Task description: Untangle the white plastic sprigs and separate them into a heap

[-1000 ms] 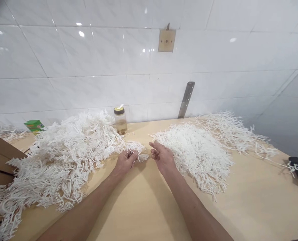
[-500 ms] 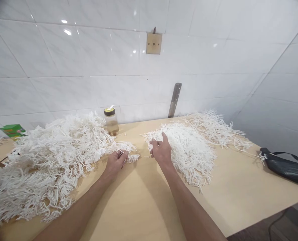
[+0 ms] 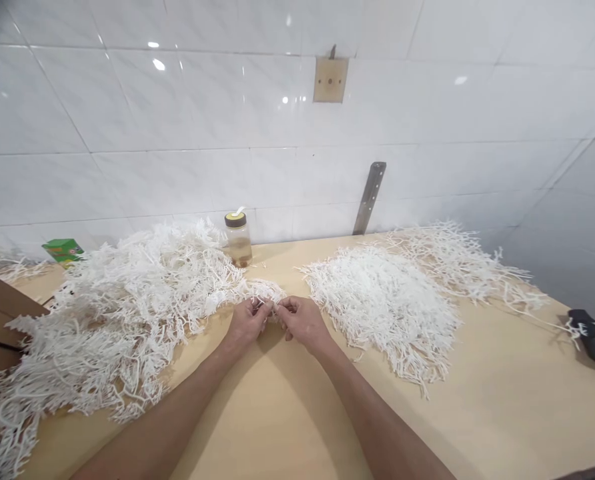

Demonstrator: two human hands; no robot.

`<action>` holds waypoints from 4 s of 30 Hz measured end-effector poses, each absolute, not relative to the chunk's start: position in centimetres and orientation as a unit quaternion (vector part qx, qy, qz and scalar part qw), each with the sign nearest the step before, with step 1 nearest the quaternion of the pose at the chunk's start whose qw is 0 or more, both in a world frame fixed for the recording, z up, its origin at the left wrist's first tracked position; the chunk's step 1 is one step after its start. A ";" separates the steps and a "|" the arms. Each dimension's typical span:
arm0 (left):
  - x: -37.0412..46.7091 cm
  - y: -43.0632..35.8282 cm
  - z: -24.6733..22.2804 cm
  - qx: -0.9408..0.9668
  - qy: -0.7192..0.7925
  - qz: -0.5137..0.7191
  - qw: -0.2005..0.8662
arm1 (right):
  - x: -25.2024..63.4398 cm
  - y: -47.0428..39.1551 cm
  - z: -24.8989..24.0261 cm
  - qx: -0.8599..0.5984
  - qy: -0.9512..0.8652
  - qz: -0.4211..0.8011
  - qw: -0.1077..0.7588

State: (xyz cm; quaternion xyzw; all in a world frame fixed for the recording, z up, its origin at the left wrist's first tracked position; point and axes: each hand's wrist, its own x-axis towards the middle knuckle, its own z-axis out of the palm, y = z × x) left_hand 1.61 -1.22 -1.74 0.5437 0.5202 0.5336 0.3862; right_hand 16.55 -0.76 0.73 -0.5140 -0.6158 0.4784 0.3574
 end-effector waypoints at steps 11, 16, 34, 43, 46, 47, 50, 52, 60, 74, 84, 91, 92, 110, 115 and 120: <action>1.7 -1.0 -2.2 0.561 0.547 0.521 0.337 | 15.8 -0.9 0.7 -0.567 -0.632 0.387 0.360; 1.6 -1.2 -2.0 0.538 0.571 0.544 0.299 | 14.9 -1.3 -0.4 -0.573 -0.632 0.390 0.348; 1.3 -1.6 -1.2 0.547 0.520 0.530 0.386 | 20.0 1.4 0.5 -0.646 -0.599 0.238 0.408; 1.5 -1.9 -0.7 0.614 0.486 0.467 0.410 | 18.2 0.1 1.3 -0.438 -0.778 0.215 0.396; 1.6 -2.0 -0.5 0.606 0.492 0.456 0.429 | 18.3 0.1 1.2 -0.454 -0.788 0.214 0.357; 1.6 -2.0 -0.5 0.607 0.493 0.453 0.428 | 18.4 0.1 1.2 -0.459 -0.789 0.212 0.349; 1.6 -2.0 -0.5 0.614 0.496 0.451 0.416 | 18.4 0.0 1.3 -0.474 -0.794 0.200 0.324; 1.5 -2.0 -0.6 0.619 0.498 0.449 0.409 | 18.4 -0.1 1.6 -0.478 -0.801 0.190 0.308; 1.4 -1.9 -0.6 0.624 0.506 0.446 0.395 | 18.4 -0.5 1.7 -0.469 -0.828 0.144 0.272; 1.2 -1.7 -1.0 0.617 0.511 0.459 0.384 | 19.9 1.2 0.5 -0.544 -0.740 0.103 0.381; 1.4 -2.0 -0.8 0.615 0.508 0.458 0.391 | 17.9 -0.3 1.2 -0.519 -0.768 0.209 0.311; 1.3 -1.8 -1.0 0.620 0.509 0.459 0.381 | 17.7 -0.3 0.9 -0.529 -0.769 0.198 0.299; 1.3 -1.8 -1.0 0.623 0.511 0.454 0.379 | 17.6 -0.4 0.8 -0.523 -0.776 0.183 0.301; -0.1 -2.0 0.1 0.429 0.384 0.556 0.600 | 22.4 3.3 -1.0 -0.633 -0.647 0.056 0.421; -1.8 -1.4 1.0 0.310 0.286 0.594 0.685 | 21.3 3.0 -1.5 -0.603 -0.676 0.095 0.414; -2.8 -1.0 1.2 0.282 0.253 0.602 0.703 | 21.5 2.7 -1.0 -0.573 -0.695 0.124 0.417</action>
